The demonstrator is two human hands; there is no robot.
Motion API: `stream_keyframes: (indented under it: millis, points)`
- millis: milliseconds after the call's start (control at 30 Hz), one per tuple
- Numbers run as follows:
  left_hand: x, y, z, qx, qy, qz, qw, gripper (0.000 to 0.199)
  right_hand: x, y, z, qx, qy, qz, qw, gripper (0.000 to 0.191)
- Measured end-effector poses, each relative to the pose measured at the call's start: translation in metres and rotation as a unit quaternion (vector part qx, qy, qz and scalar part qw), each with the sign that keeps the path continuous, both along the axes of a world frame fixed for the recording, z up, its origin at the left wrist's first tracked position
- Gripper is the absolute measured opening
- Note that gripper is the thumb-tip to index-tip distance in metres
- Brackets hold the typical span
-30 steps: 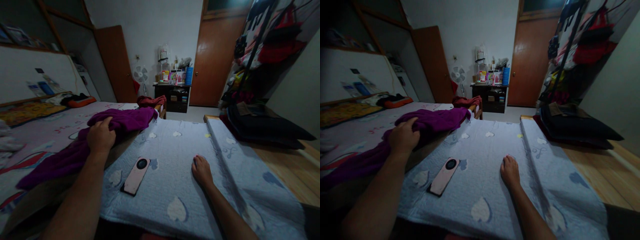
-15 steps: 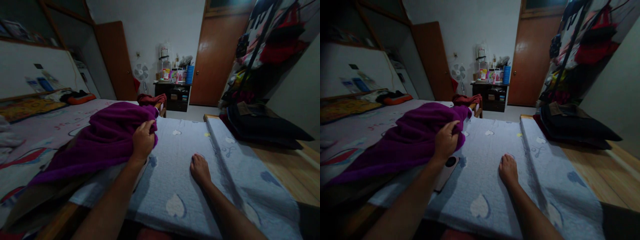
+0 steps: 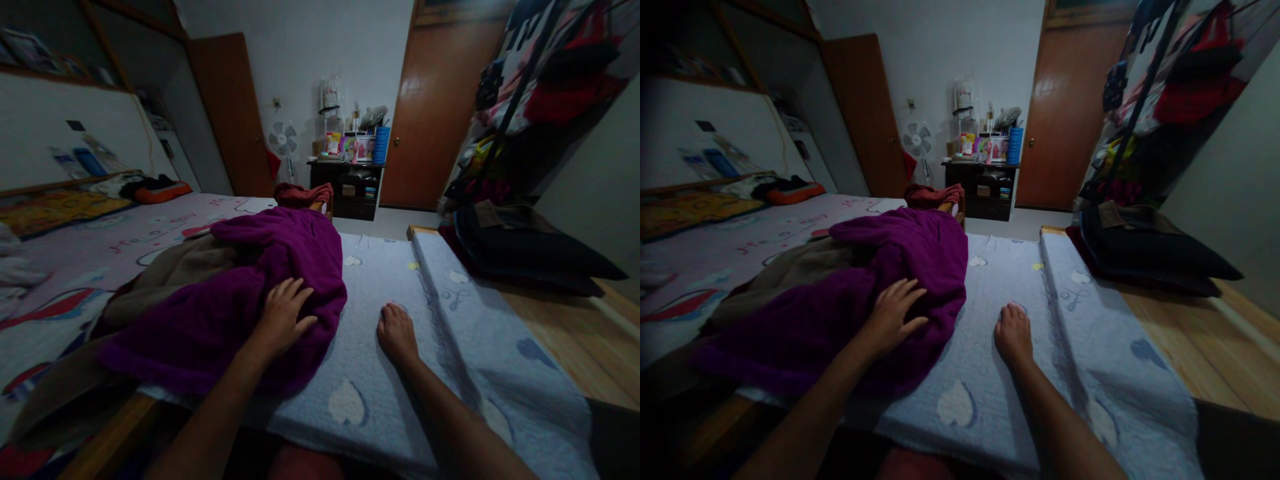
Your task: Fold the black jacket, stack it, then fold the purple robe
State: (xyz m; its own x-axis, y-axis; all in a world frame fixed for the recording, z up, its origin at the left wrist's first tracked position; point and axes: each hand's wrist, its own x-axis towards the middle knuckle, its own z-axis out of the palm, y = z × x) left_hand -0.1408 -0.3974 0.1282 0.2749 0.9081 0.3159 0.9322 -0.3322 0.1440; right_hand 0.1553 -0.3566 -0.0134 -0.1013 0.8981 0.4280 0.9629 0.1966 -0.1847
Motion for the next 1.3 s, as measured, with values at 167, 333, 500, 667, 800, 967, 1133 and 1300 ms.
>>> stream_keyframes:
  millis: [167,333,500,667,800,967,1133,1300]
  points:
    - [-0.034,-0.016,0.029,0.12,0.058,0.172,0.976,0.051,0.0,0.003,0.002,-0.019,0.043,-0.012,0.999,0.024]
    - [-0.062,-0.025,0.038,0.087,0.1,0.263,0.956,0.072,-0.026,0.007,0.017,-0.13,0.229,0.022,0.965,0.026]
    - [-0.059,-0.011,0.026,-0.041,0.099,0.209,0.972,0.074,-0.086,0.002,0.036,-0.224,0.486,0.146,0.832,0.069]
    - [-0.025,-0.001,0.016,-0.077,-0.043,0.139,0.986,0.063,-0.116,-0.002,0.035,-0.325,0.662,0.125,0.663,0.074]
    - [0.008,0.0,0.004,-0.07,-0.192,0.009,0.979,0.056,-0.111,-0.005,0.039,-0.327,0.701,0.12,0.622,0.045]
    - [0.055,-0.013,0.003,-0.072,-0.288,-0.103,0.949,0.054,-0.084,-0.011,0.063,-0.269,0.782,0.136,0.546,0.043]
    - [0.087,-0.038,0.01,-0.128,-0.269,-0.225,0.927,0.063,-0.024,-0.018,0.086,-0.182,0.807,0.121,0.548,0.034]
    - [0.077,-0.029,-0.004,-0.135,-0.244,-0.231,0.932,0.049,0.034,-0.027,0.086,-0.106,0.81,0.003,0.576,0.043]
